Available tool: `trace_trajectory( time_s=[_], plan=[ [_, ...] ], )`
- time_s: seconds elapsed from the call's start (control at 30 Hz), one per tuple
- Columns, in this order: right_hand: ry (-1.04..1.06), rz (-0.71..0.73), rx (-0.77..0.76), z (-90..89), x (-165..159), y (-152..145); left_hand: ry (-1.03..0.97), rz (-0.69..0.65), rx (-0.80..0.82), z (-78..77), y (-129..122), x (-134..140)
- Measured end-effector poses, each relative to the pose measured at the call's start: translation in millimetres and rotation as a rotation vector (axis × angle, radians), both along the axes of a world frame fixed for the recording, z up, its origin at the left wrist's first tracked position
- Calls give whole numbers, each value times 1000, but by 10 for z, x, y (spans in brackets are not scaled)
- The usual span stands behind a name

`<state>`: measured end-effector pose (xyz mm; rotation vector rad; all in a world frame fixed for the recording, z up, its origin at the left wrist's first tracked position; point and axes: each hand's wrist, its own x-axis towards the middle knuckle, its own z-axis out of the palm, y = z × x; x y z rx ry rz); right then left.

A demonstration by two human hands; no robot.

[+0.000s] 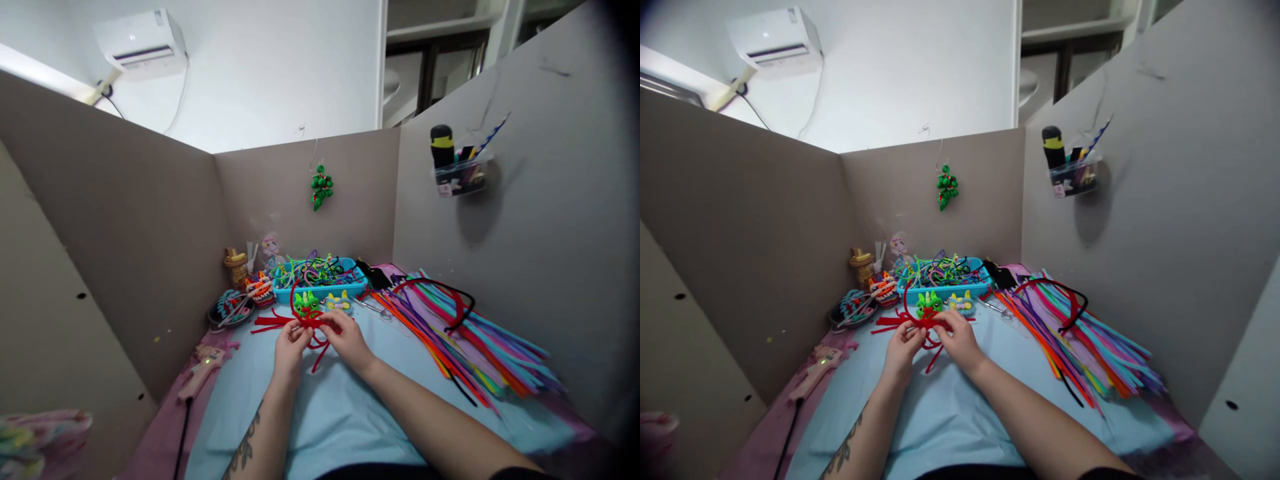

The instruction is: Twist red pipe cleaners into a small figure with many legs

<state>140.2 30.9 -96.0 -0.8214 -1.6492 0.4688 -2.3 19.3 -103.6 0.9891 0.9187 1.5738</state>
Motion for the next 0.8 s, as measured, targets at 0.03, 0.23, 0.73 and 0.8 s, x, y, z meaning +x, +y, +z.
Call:
trace_trajectory(
  time_s=[0.03, 0.23, 0.73, 0.8],
  plan=[
    [-11, 2, 2, -2, 1, 1, 1, -4, 4, -1, 0, 1],
    [3, -55, -11, -16, 17, 43, -48, 34, 13, -15, 25, -21],
    [37, 29, -138, -124, 4, 103, -56, 33, 0, -22, 33, -37],
    [29, 23, -138, -121, 3, 104, -58, 38, 8, -24, 36, -36]
  ],
)
